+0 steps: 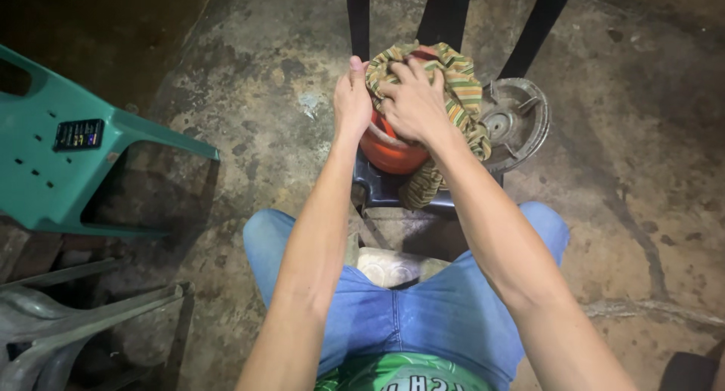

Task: The person cleans an orange gas cylinder placed on a chair. They use a metal tool to scrape the surface and then wipe the cylinder with a striped cloth, rotating it to clean different sides.

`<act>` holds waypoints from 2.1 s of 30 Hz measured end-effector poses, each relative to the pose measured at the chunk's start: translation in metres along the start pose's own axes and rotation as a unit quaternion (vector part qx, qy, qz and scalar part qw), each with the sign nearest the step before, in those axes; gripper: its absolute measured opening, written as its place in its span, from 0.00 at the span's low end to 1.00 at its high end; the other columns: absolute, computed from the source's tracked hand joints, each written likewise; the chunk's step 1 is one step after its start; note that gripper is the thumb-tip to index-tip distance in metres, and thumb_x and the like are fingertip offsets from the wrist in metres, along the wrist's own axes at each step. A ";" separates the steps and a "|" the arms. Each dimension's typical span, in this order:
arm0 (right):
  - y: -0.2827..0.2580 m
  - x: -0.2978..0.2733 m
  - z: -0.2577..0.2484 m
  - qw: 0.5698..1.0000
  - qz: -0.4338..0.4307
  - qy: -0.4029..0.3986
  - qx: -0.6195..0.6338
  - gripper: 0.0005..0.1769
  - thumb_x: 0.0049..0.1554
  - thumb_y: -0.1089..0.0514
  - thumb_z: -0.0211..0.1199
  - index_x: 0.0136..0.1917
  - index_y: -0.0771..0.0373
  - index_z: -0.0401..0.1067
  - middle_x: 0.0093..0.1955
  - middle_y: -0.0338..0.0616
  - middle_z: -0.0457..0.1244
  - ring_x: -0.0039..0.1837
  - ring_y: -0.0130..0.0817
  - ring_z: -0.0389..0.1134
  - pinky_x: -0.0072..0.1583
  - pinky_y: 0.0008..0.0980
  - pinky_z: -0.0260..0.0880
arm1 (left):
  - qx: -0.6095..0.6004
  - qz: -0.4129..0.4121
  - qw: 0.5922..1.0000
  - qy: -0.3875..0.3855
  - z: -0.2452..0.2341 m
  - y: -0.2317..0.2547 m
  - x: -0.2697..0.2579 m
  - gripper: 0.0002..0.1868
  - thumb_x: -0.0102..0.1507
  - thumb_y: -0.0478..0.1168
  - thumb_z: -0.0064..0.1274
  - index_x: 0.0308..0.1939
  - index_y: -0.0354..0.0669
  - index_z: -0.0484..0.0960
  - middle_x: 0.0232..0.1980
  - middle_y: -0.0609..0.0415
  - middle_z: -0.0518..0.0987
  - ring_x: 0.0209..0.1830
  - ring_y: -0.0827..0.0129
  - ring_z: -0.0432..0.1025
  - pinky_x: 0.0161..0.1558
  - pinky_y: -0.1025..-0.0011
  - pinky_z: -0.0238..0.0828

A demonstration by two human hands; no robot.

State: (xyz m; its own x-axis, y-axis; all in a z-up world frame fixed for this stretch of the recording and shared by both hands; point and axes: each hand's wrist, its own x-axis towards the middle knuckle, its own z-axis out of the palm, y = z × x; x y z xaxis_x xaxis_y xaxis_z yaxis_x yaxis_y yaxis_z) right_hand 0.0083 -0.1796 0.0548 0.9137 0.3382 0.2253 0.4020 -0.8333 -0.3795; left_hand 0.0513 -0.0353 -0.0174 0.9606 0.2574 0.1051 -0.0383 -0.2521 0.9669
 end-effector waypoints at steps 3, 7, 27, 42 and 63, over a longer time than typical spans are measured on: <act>-0.005 0.004 0.006 0.997 -0.039 -0.073 0.002 0.21 0.53 0.59 0.55 0.57 0.53 0.80 0.74 0.50 0.58 0.81 0.57 0.45 0.71 0.80 0.33 | -0.098 -0.038 0.994 0.015 0.006 -0.004 -0.003 0.28 0.70 0.58 0.45 0.51 0.37 0.86 0.47 0.44 0.85 0.47 0.59 0.77 0.50 0.65 0.72; 0.000 -0.015 -0.006 0.989 -0.113 -0.083 0.044 0.19 0.47 0.60 0.55 0.51 0.59 0.80 0.68 0.47 0.64 0.76 0.51 0.54 0.71 0.69 0.45 | -0.110 -0.024 0.992 0.059 0.013 -0.003 -0.010 0.22 0.63 0.53 0.60 0.49 0.37 0.86 0.44 0.48 0.87 0.43 0.70 0.79 0.47 0.72 0.76; 0.021 -0.024 -0.067 0.918 -0.067 -0.122 -0.372 0.18 0.47 0.48 0.55 0.27 0.57 0.79 0.40 0.34 0.70 0.60 0.40 0.62 0.62 0.54 0.57 | 0.069 -0.004 0.993 0.097 0.008 0.013 -0.016 0.17 0.61 0.49 0.61 0.50 0.47 0.88 0.46 0.45 0.82 0.51 0.50 0.77 0.56 0.60 0.71; 0.064 -0.024 -0.123 0.606 0.260 0.329 0.675 0.14 0.54 0.56 0.58 0.50 0.66 0.72 0.50 0.50 0.68 0.56 0.43 0.75 0.61 0.53 0.78 | 0.096 -0.026 0.991 0.094 -0.001 0.033 -0.026 0.16 0.61 0.52 0.59 0.48 0.53 0.89 0.50 0.52 0.83 0.57 0.52 0.73 0.60 0.57 0.67; -0.011 -0.007 0.000 0.968 0.211 0.062 -0.125 0.36 0.61 0.38 0.60 0.59 0.78 0.68 0.54 0.70 0.64 0.56 0.63 0.68 0.53 0.52 0.71 | 0.101 -0.038 0.986 0.124 0.009 0.031 -0.028 0.16 0.60 0.51 0.59 0.48 0.52 0.88 0.48 0.50 0.83 0.55 0.49 0.72 0.59 0.56 0.67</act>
State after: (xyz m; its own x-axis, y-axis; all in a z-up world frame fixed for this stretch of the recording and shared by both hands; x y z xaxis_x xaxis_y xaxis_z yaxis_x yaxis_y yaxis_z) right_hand -0.0031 -0.1728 0.0574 0.9728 -0.0970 0.2102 -0.0457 -0.9707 -0.2361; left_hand 0.0258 -0.0585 0.0076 0.8607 0.4967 0.1116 0.1113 -0.3977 0.9108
